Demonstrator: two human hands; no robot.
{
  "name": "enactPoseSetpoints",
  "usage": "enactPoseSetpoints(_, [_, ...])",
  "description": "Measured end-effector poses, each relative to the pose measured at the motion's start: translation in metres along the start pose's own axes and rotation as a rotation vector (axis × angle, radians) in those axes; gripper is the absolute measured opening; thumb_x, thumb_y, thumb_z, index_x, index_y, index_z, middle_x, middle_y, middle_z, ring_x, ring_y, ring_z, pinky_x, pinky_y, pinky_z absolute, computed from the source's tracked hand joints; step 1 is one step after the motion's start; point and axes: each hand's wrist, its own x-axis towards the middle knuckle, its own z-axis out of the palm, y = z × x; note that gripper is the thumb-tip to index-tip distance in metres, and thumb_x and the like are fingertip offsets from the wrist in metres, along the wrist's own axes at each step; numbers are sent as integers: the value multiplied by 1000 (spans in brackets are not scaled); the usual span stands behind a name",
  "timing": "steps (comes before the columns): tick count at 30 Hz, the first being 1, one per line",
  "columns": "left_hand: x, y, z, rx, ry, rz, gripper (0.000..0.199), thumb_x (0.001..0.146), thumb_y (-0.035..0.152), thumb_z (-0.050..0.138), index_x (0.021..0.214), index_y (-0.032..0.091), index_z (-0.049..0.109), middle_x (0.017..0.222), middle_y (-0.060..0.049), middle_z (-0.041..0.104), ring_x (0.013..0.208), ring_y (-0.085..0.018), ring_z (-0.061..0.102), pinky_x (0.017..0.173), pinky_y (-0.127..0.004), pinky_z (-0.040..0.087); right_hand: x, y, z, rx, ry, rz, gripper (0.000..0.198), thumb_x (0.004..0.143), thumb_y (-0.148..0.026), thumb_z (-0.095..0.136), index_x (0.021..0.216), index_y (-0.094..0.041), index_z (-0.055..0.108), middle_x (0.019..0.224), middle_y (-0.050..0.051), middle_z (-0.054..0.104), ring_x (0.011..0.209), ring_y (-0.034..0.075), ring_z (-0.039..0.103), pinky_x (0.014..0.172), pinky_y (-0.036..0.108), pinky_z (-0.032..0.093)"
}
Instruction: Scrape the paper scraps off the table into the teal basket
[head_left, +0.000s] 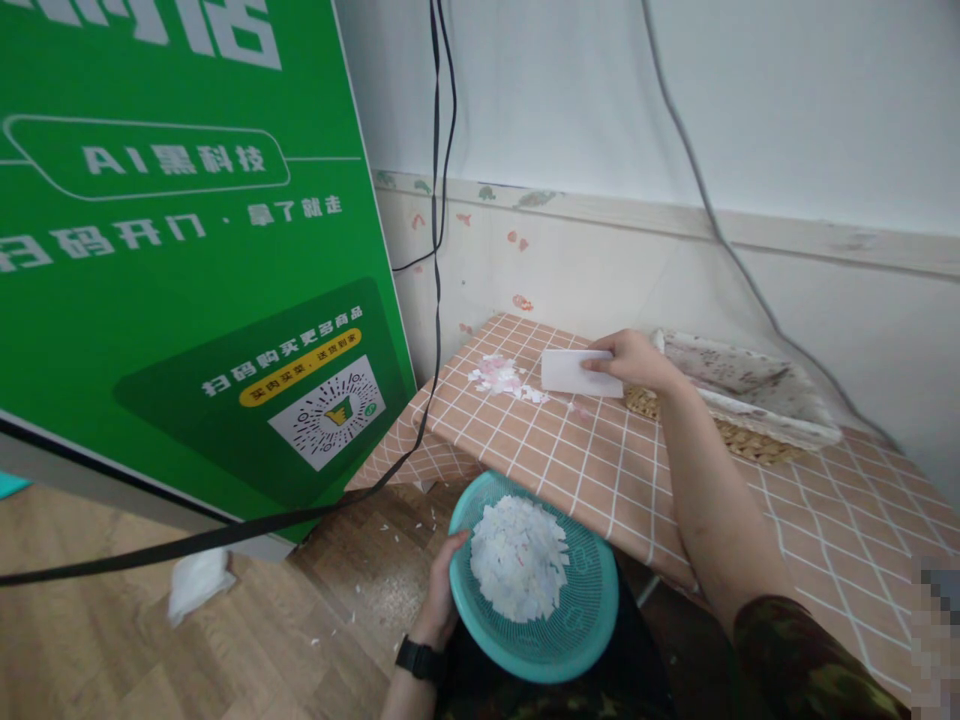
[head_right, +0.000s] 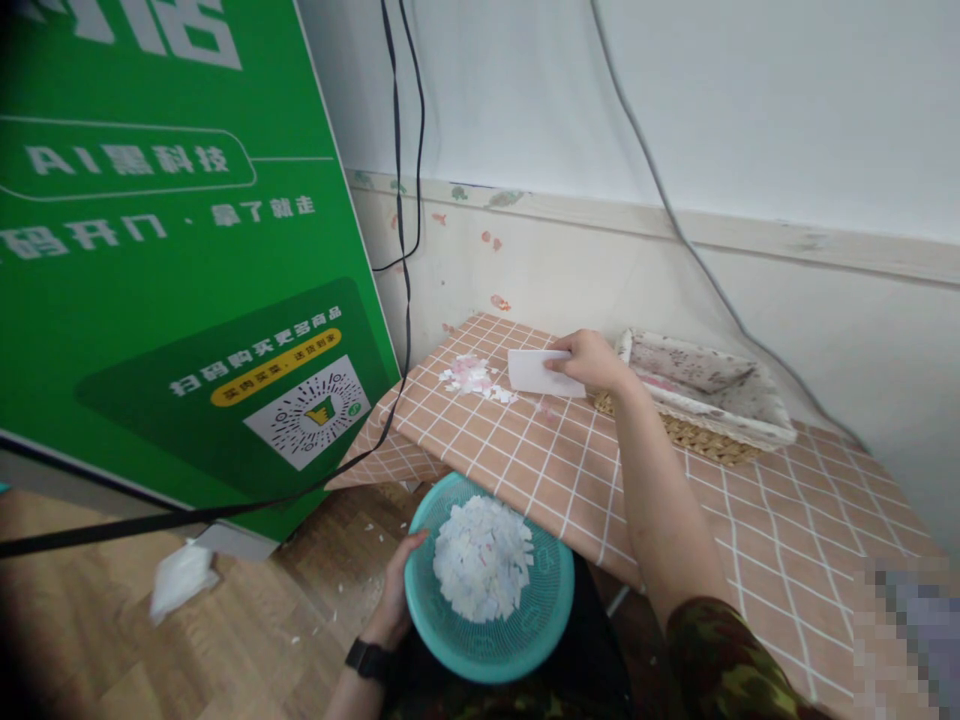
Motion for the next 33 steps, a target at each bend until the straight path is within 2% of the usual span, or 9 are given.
enactPoseSetpoints(6, [-4, 3, 3, 25, 38, 50, 27, 71, 34, 64, 84, 11, 71, 81, -6, 72, 79, -23, 64, 81, -35, 45, -1, -4, -1, 18, -27, -20, 31, 72, -37, 56, 84, -12, 71, 62, 3, 62, 55, 14, 51, 49, 25, 34])
enactPoseSetpoints(12, [-6, 5, 5, 30, 38, 38, 25, 70, 34, 64, 80, 12, 70, 79, -6, 72, 80, -24, 64, 81, -35, 45, -1, -3, -1, 43, -76, -21, 32, 71, -37, 57, 85, -12, 71, 66, 5, 64, 56, 15, 52, 51, 26, 36])
enactPoseSetpoints(21, [-4, 4, 5, 15, 71, 35, 25, 67, 33, 66, 79, 12, 71, 78, -6, 72, 78, -24, 64, 79, -33, 45, -2, 3, -5, -76, -7, 20, 28, 72, -35, 56, 78, -12, 71, 60, 5, 62, 54, 14, 50, 50, 26, 33])
enactPoseSetpoints(28, [-1, 1, -1, 33, 50, 41, 28, 70, 34, 64, 85, 11, 71, 84, -7, 72, 87, -25, 63, 84, -35, 44, -1, 1, 0, 17, -11, -17, 29, 73, -37, 55, 81, -14, 70, 62, 3, 62, 54, 14, 51, 49, 25, 34])
enactPoseSetpoints(33, [-1, 1, 0, 18, 33, 17, 28, 70, 35, 64, 84, 11, 71, 82, -7, 72, 83, -25, 64, 83, -36, 44, 1, 0, 5, 20, -10, -35, 30, 74, -37, 55, 83, -13, 71, 67, 5, 64, 56, 14, 52, 51, 25, 36])
